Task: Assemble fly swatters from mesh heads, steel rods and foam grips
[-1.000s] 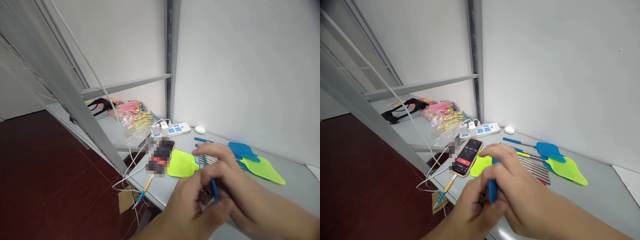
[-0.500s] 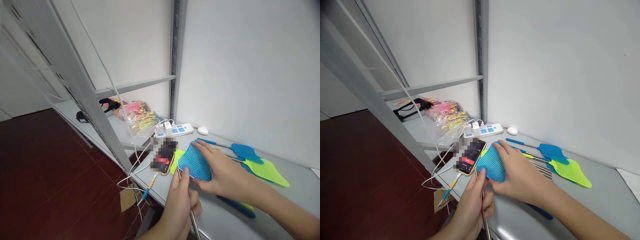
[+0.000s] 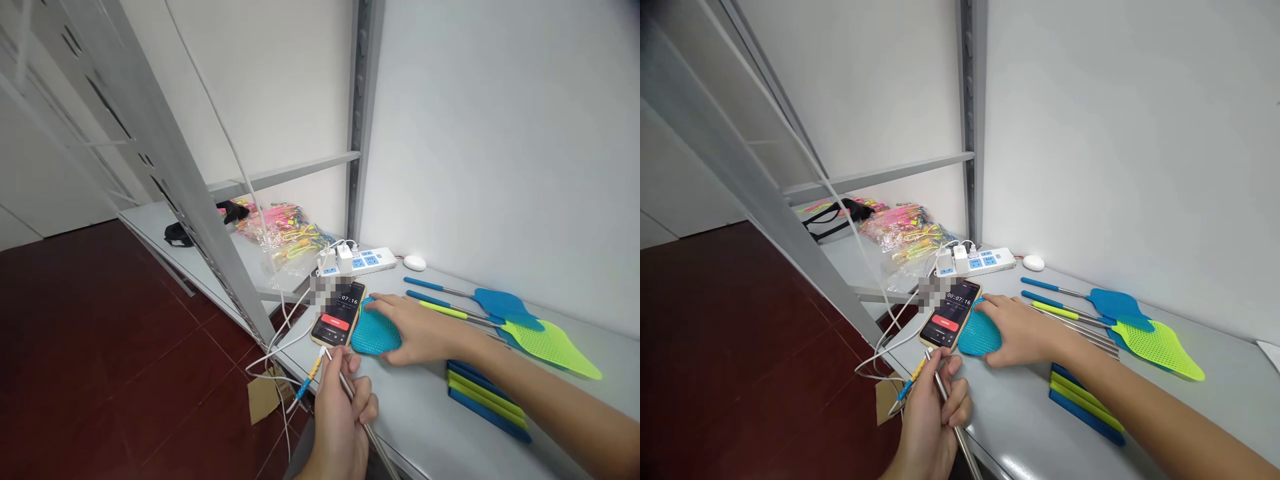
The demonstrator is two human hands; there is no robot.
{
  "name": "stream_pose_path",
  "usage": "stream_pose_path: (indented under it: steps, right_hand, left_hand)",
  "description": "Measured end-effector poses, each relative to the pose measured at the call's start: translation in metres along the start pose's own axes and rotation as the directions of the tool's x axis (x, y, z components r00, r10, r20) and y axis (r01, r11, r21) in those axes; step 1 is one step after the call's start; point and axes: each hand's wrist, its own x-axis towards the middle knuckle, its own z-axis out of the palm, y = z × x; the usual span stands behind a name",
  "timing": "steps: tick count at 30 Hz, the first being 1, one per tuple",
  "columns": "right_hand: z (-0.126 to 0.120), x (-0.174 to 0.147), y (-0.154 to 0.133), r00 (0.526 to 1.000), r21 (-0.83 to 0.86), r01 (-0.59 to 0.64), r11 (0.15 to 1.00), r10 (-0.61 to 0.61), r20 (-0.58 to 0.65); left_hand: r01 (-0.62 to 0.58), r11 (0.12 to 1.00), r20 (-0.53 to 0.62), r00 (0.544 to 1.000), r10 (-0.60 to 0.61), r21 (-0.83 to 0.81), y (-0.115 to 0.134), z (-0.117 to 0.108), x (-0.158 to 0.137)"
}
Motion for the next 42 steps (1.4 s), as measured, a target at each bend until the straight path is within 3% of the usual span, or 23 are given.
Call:
stream_pose_path:
  steps: [8, 14, 17, 21, 24, 26, 28, 30, 31, 32, 35, 37, 39, 40, 42]
  right_hand:
    - [0.004, 0.003, 0.005, 0.999, 0.005, 0.026, 1.0, -0.026, 0.031]
    - [-0.007, -0.009, -0.003, 0.999, 0.004, -0.007, 1.0, 0.007, -0.05]
    - [-0.023, -0.034, -0.018, 0.991, 0.18, -0.056, 0.982, 0.076, -0.11]
    - [-0.03, -0.077, -0.044, 0.968, 0.46, -0.182, 0.869, 0.24, -0.072]
    - [-0.022, -0.104, -0.056, 0.946, 0.544, -0.257, 0.799, 0.324, -0.03]
    - [-0.018, -0.119, -0.054, 0.911, 0.564, -0.304, 0.768, 0.407, -0.064]
    - [-0.017, -0.134, -0.041, 0.858, 0.556, -0.328, 0.764, 0.487, -0.165]
    - [-0.019, -0.15, -0.018, 0.79, 0.507, -0.349, 0.788, 0.539, -0.293]
    - [-0.02, -0.16, -0.004, 0.753, 0.47, -0.376, 0.798, 0.559, -0.346]
    - [-0.021, -0.169, 0.011, 0.719, 0.431, -0.409, 0.804, 0.575, -0.391]
    - [-0.017, -0.192, 0.053, 0.66, 0.345, -0.505, 0.791, 0.611, -0.437]
    - [-0.011, -0.199, 0.073, 0.658, 0.327, -0.53, 0.782, 0.623, -0.423]
    - [-0.006, -0.198, 0.086, 0.673, 0.311, -0.533, 0.787, 0.617, -0.407]
    - [-0.004, -0.194, 0.091, 0.686, 0.291, -0.529, 0.797, 0.604, -0.406]
    - [-0.003, -0.184, 0.097, 0.726, 0.216, -0.511, 0.832, 0.552, -0.411]
  left_hand:
    - [0.009, 0.999, 0.09, 0.996, -0.005, -0.046, 0.004, 0.001, -0.002]
    - [0.008, 0.996, 0.127, 0.992, 0.004, -0.092, 0.014, 0.015, -0.005]
    - [-0.024, 0.991, 0.184, 0.982, 0.049, -0.133, 0.021, 0.034, -0.008]
    - [-0.031, 0.971, 0.292, 0.951, 0.1, -0.235, 0.021, 0.071, -0.008]
    - [0.035, 0.964, 0.389, 0.918, 0.073, -0.263, 0.009, 0.104, -0.001]
    - [0.04, 0.968, 0.439, 0.895, 0.074, -0.246, -0.006, 0.125, 0.007]
    - [-0.058, 0.984, 0.474, 0.87, 0.134, -0.17, -0.021, 0.144, 0.017]
    - [-0.275, 0.961, 0.525, 0.822, 0.222, 0.023, -0.032, 0.158, 0.031]
    - [-0.397, 0.904, 0.562, 0.789, 0.247, 0.161, -0.035, 0.163, 0.039]
    - [-0.531, 0.79, 0.627, 0.737, 0.252, 0.307, -0.036, 0.166, 0.047]
    - [-0.643, 0.653, 0.704, 0.672, 0.231, 0.4, -0.027, 0.169, 0.07]
    - [-0.882, 0.252, 0.856, 0.457, 0.243, 0.399, -0.02, 0.166, 0.081]
    - [-0.948, -0.076, 0.941, 0.295, 0.169, 0.31, -0.017, 0.16, 0.087]
    - [-0.945, -0.186, 0.961, 0.251, 0.118, 0.269, -0.018, 0.157, 0.088]
    - [-0.926, -0.318, 0.974, 0.223, -0.032, 0.201, -0.026, 0.149, 0.084]
